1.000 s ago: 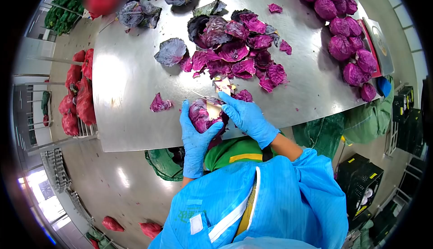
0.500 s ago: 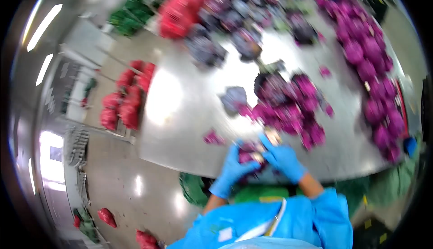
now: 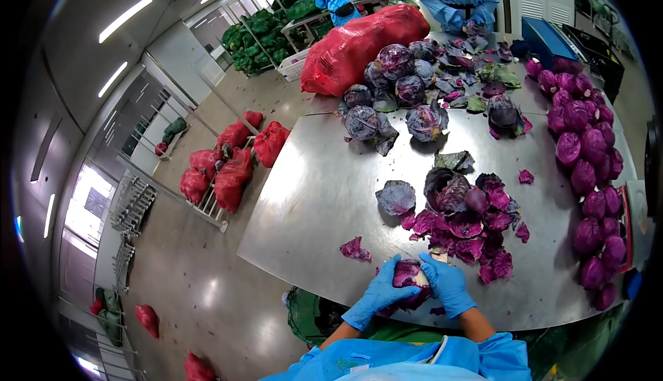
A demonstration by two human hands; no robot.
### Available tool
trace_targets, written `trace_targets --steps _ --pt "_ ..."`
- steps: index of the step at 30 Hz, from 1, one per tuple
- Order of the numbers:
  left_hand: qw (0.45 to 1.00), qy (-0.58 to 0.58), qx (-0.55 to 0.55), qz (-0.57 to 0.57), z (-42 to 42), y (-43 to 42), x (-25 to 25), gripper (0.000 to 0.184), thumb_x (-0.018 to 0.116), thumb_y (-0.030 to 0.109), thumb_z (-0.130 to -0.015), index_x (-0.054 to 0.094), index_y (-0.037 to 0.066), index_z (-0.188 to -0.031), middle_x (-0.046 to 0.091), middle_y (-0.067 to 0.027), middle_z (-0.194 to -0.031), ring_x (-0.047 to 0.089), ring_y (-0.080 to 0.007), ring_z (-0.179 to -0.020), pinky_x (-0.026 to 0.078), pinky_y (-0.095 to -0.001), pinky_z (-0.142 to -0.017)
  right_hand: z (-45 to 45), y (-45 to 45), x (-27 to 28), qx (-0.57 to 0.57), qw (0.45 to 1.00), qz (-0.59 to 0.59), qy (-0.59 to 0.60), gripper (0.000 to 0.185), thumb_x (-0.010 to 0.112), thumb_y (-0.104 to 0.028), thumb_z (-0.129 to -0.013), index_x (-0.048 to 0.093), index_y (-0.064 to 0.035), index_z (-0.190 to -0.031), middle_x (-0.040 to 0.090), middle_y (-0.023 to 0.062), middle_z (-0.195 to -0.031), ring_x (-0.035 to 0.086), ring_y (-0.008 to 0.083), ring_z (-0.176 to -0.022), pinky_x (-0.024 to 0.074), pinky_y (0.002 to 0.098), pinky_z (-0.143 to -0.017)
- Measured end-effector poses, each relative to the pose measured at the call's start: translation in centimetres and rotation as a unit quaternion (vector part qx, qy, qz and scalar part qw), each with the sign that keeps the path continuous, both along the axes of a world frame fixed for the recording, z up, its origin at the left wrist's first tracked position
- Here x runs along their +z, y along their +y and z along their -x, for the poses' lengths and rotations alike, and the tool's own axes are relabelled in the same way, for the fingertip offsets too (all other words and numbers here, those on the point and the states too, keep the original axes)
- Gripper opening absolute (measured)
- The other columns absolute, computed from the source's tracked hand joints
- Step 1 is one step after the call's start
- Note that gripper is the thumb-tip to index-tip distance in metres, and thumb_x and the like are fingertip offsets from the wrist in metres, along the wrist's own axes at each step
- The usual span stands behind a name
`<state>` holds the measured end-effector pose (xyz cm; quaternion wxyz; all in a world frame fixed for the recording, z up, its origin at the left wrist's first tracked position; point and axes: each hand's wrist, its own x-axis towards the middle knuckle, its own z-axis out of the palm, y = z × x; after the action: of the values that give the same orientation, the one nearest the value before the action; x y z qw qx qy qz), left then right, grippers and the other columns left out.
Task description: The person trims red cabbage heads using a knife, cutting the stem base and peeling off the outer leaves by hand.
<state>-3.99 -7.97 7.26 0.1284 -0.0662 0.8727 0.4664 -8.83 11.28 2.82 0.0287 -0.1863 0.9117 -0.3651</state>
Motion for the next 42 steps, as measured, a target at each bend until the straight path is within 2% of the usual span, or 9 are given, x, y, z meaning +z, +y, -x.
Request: trace_targets --steps 4,7,10,15,21,23,26,30,42 --pt "0.997 0.049 -0.052 0.021 -0.8 1.5 0.6 0.11 0.083 0.048 -0.063 0.027 0.002 -0.146 0.039 -0.0225 -0.142 0.041 -0.0325 -0.132 0.034 -0.0398 -0.109 2.0 0.4 -2.5 -0.065 0.965 0.196 -0.162 0.041 0.043 -0.049 -0.096 0.069 -0.0177 -0.102 0.067 0.0161 -0.082 0.064 0.0345 -0.068 0.0481 0.0424 -0.061" --pt "0.994 0.058 -0.091 0.011 -2.2 2.5 1.0 0.109 0.084 0.044 -0.064 0.025 0.005 -0.148 0.031 -0.0211 -0.148 0.03 -0.0321 -0.139 0.026 -0.039 -0.114 3.1 0.7 -2.1 0.034 0.937 0.245 -0.245 0.033 0.058 -0.037 -0.093 0.072 -0.0081 -0.099 0.065 0.0065 -0.072 0.06 0.0149 -0.065 0.0454 0.033 -0.057" --pt "0.986 0.085 -0.122 -0.073 -2.8 0.9 1.4 0.103 0.084 0.037 -0.065 0.028 0.01 -0.148 0.03 -0.0179 -0.149 0.027 -0.0314 -0.141 0.024 -0.0388 -0.115 3.6 1.3 0.6 -0.008 0.812 0.374 -0.447 0.022 0.064 -0.024 -0.091 0.072 -0.0068 -0.102 0.06 -0.0042 -0.073 0.049 0.0034 -0.057 0.0366 0.0182 -0.051" --pt "0.958 0.03 -0.057 -0.278 -4.1 -0.6 1.7 0.098 0.086 0.024 -0.066 0.032 0.009 -0.146 0.031 -0.0118 -0.15 0.031 -0.0245 -0.138 0.025 -0.037 -0.114 4.1 -0.5 0.0 -0.026 0.892 0.302 -0.335 0.033 0.053 -0.031 -0.098 0.064 -0.0041 -0.115 0.057 -0.0005 -0.067 0.049 0.005 -0.052 0.0384 0.0206 -0.048" --pt "0.957 0.161 0.084 -0.228 -1.5 -0.1 -1.8 0.106 0.088 0.038 -0.06 0.033 0.002 -0.143 0.038 -0.0147 -0.144 0.037 -0.0275 -0.133 0.03 -0.0409 -0.111 0.5 0.8 0.5 -0.084 0.962 0.26 0.003 0.038 0.048 -0.031 -0.098 0.055 -0.0051 -0.125 0.066 0.013 -0.098 0.064 0.0262 -0.083 0.0488 0.0397 -0.075" --pt "0.96 0.122 0.106 -0.229 -0.8 1.1 -1.3 0.112 0.09 0.038 -0.058 0.029 0.002 -0.145 0.038 -0.0171 -0.141 0.039 -0.0284 -0.131 0.033 -0.0409 -0.11 -1.6 2.7 3.1 -0.129 0.953 0.223 -0.158 0.034 0.048 -0.029 -0.099 0.058 -0.0043 -0.12 0.065 0.0152 -0.096 0.064 0.0288 -0.083 0.0492 0.0386 -0.075" --pt "0.997 0.077 0.014 -0.003 0.1 0.6 -1.1 0.122 0.093 0.042 -0.05 0.026 0.003 -0.145 0.034 -0.0169 -0.136 0.043 -0.0286 -0.123 0.039 -0.0419 -0.104 -3.8 3.2 2.7 -0.133 0.956 0.229 -0.125 0.023 0.052 -0.024 -0.098 0.062 -0.0048 -0.106 0.063 0.0169 -0.09 0.065 0.0306 -0.081 0.0502 0.0367 -0.069" --pt "0.983 0.141 0.02 -0.119 0.5 2.2 -1.4 0.116 0.093 0.037 -0.052 0.027 0.001 -0.14 0.039 -0.0172 -0.134 0.044 -0.0279 -0.124 0.037 -0.0401 -0.106 -4.8 3.3 2.4 -0.14 0.984 0.1 0.049 0.02 0.054 -0.026 -0.095 0.061 -0.0068 -0.096 0.061 0.0143 -0.08 0.061 0.0339 -0.064 0.0487 0.0427 -0.054" --pt "0.986 0.147 0.035 -0.07 0.4 3.7 -1.9 0.11 0.092 0.033 -0.053 0.031 0.0 -0.138 0.041 -0.0155 -0.13 0.045 -0.0279 -0.12 0.038 -0.0397 -0.104 -5.1 2.2 1.7 -0.111 0.993 -0.039 0.028 0.018 0.056 -0.025 -0.088 0.052 -0.0073 -0.087 0.059 0.0142 -0.072 0.06 0.032 -0.053 0.0484 0.0443 -0.047"
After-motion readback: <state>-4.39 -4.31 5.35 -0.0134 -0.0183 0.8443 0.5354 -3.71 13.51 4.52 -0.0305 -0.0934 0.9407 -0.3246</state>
